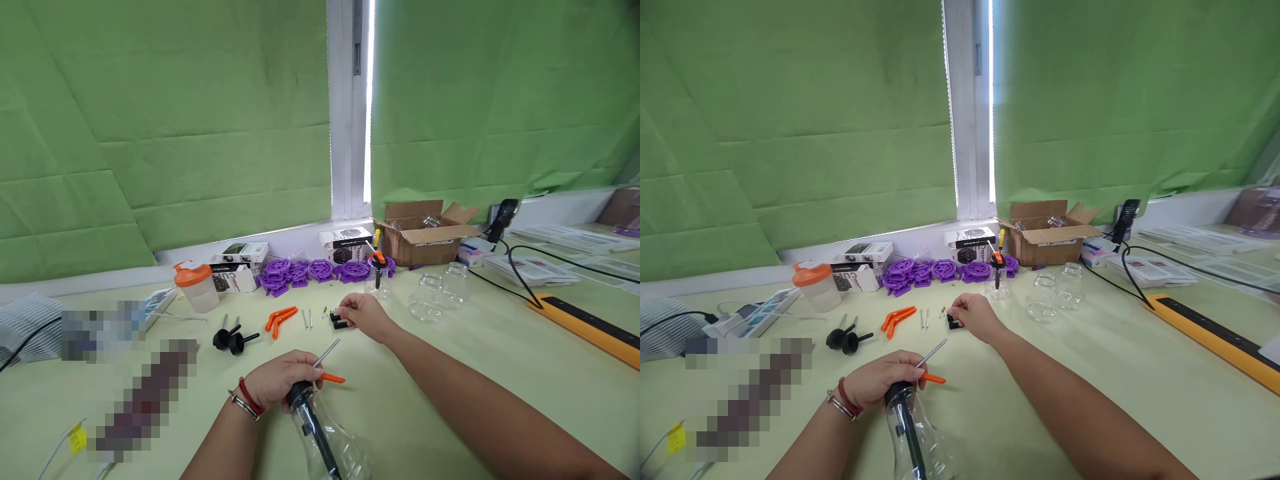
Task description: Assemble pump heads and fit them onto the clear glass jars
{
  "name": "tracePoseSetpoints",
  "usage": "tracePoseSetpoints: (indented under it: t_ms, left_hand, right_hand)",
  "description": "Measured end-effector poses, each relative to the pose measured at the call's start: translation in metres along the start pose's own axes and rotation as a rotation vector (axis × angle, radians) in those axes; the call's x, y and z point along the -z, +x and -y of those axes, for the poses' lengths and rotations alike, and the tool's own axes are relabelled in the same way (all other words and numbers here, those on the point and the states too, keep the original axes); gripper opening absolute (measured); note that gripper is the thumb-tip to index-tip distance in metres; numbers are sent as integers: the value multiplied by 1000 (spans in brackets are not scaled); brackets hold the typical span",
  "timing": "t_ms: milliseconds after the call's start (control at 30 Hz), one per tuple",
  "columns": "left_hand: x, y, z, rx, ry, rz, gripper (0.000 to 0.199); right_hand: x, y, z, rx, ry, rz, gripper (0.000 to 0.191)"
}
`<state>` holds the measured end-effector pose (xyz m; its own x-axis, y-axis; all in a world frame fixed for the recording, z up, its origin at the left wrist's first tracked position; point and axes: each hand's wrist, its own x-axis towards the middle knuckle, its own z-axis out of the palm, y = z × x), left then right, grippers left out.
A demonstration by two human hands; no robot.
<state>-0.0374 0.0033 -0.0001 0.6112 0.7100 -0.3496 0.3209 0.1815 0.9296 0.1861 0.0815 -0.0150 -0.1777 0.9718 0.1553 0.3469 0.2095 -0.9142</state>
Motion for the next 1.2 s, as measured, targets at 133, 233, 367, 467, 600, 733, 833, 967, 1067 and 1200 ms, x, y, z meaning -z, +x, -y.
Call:
tracePoseSetpoints:
  t_ms: [133, 233, 367, 467, 600, 733, 833, 967, 1067, 1200]
  left_hand:
    - [2, 0, 1, 26, 21, -11, 28]
    - [2, 0, 1, 48, 20, -10, 29]
    - [2, 0, -2, 55, 42, -3, 28]
    - [2, 0, -3, 58, 49, 4, 28]
    - [3, 0, -2, 45, 47, 9, 27]
    - [3, 0, -2, 33, 50, 3, 26]
    - [3, -1, -4, 37, 55, -11, 28]
    - [3, -2, -5, 22, 40, -14, 28]
    - [5, -2, -3, -4, 22, -38, 28]
    - [8, -2, -2, -54, -32, -171, 30]
  right_hand:
    - [-14, 40, 7, 147, -612, 1, 13]
    - [-32, 65, 8, 102, -674, 8, 12]
    - [-50, 82, 1, 8, -713, 25, 11]
    - [-56, 84, -4, -41, -717, 52, 10]
    - [-53, 81, -6, -71, -681, 85, 12]
    - [-47, 77, -4, -83, -614, 107, 19]
    - [-43, 74, -3, -86, -549, 120, 23]
    - [-41, 71, -7, -97, -457, 127, 24]
    - [-40, 70, -7, -87, -398, 98, 20]
    - [-32, 63, 4, -26, -329, 28, 19]
